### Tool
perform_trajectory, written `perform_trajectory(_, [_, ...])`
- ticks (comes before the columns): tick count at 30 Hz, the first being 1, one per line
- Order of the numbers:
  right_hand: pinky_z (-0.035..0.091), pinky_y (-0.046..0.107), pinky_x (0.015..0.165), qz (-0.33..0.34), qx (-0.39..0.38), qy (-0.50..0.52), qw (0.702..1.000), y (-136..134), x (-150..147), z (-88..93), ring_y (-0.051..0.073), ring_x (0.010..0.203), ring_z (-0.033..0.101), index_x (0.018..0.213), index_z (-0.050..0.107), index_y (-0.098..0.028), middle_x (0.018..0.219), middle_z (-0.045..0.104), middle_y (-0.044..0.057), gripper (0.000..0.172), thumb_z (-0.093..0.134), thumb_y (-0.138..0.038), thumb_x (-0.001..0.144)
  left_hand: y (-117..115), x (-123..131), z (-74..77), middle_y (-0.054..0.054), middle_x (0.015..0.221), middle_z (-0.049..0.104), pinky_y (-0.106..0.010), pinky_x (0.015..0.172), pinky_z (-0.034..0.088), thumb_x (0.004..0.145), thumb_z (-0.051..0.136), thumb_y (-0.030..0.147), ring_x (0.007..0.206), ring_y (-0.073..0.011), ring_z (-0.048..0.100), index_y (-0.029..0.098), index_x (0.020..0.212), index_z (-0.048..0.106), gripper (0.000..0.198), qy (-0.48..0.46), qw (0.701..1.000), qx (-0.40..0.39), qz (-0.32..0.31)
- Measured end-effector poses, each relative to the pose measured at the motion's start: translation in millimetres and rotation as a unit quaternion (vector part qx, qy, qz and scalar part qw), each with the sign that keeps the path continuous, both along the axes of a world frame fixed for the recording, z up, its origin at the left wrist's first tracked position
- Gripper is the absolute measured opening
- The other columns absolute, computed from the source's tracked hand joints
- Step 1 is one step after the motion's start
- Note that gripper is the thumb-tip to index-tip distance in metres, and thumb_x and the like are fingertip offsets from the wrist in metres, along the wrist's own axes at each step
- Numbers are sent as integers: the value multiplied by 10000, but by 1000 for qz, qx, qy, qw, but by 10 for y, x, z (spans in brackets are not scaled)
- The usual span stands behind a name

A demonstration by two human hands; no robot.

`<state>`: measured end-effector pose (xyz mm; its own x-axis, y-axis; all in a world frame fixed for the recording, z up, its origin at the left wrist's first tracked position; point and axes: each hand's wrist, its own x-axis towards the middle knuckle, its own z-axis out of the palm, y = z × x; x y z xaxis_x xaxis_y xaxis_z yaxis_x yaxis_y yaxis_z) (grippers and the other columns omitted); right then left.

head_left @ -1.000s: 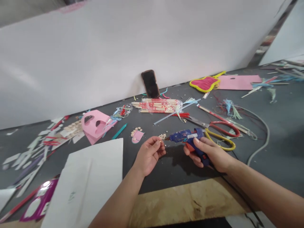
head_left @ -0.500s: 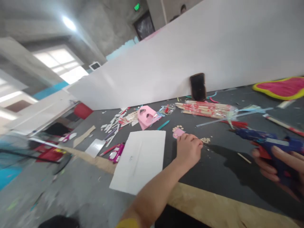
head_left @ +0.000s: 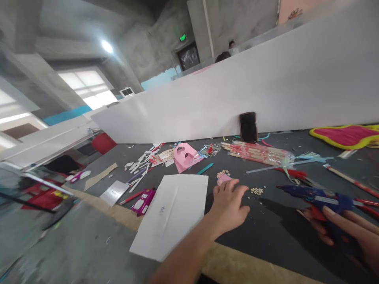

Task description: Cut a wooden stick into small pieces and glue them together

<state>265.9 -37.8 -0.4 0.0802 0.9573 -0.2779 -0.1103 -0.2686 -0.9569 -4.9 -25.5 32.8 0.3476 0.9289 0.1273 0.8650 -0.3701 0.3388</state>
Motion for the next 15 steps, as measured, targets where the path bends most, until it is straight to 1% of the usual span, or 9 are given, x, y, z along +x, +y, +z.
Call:
perform_trajectory(3, [585, 363, 595, 2, -34, 52, 998, -58, -6, 91, 275, 740, 670, 844, 719, -304, 917, 708, 127, 326, 709, -563, 646, -15, -164, 99, -138, 1509, 329, -584, 1062, 284, 797, 606, 396, 1392, -327, 274, 259, 1332, 467, 569, 49, 998, -27, 1])
perform_trajectory(6, [566, 337, 570, 35, -35, 50, 997, -128, -28, 163, 222, 659, 656, 860, 684, -237, 888, 716, 99, 373, 652, -584, 726, 71, -302, 155, -144, 1548, 255, -650, 1057, 230, 867, 519, 412, 1413, -336, 236, 257, 1420, 363, 594, 63, 997, -34, 33])
perform_trajectory(7, [546, 306, 559, 64, -29, 33, 997, -146, -39, 182, 188, 611, 635, 835, 674, -206, 850, 716, 95, 398, 623, -594, 758, 115, -329, 161, -141, 1547, 260, -652, 1058, 221, 888, 486, 423, 1410, -329, 252, 261, 1407, 390, 553, 57, 997, -26, 37])
perform_trajectory(8, [522, 280, 545, 88, -16, 14, 996, -162, -50, 201, 163, 572, 610, 800, 663, -184, 802, 710, 89, 423, 601, -601, 777, 160, -342, 160, -122, 1538, 289, -652, 1057, 222, 900, 462, 439, 1400, -330, 278, 273, 1321, 511, 455, 52, 998, -15, 33])
perform_trajectory(10, [496, 257, 570, 124, 16, -15, 992, -189, -68, 252, 143, 582, 591, 796, 647, -171, 786, 703, 76, 428, 586, -594, 799, 234, -331, 149, -65, 1435, 479, -640, 1062, 227, 918, 414, 466, 1374, -326, 333, 270, 904, 737, 378, 43, 999, -6, 10])
perform_trajectory(11, [493, 259, 586, 131, 28, -25, 991, -206, -73, 287, 150, 609, 596, 814, 641, -175, 801, 704, 72, 420, 589, -592, 798, 255, -311, 142, -44, 1359, 563, -625, 1072, 228, 925, 405, 452, 1360, -317, 362, 255, 722, 739, 438, 41, 999, -4, -4])
perform_trajectory(12, [495, 264, 613, 131, 35, -39, 990, -229, -73, 329, 160, 645, 605, 837, 640, -182, 820, 706, 69, 413, 593, -590, 795, 264, -285, 135, -29, 1310, 606, -615, 1080, 225, 928, 414, 417, 1352, -308, 378, 250, 640, 725, 456, 40, 999, -1, -18])
perform_trajectory(13, [498, 272, 638, 125, 40, -63, 989, -262, -66, 372, 173, 677, 613, 847, 644, -191, 825, 706, 68, 412, 595, -596, 789, 261, -256, 129, -22, 1316, 602, -612, 1086, 217, 923, 437, 361, 1353, -300, 378, 261, 680, 736, 398, 39, 999, 3, -30])
perform_trajectory(15, [502, 283, 681, 97, 44, -141, 984, -353, -26, 444, 204, 734, 626, 817, 673, -204, 799, 706, 72, 436, 610, -630, 752, 235, -201, 121, -33, 1457, 451, -635, 1086, 194, 879, 503, 230, 1384, -299, 324, 314, 1064, 695, 280, 39, 998, 8, -49])
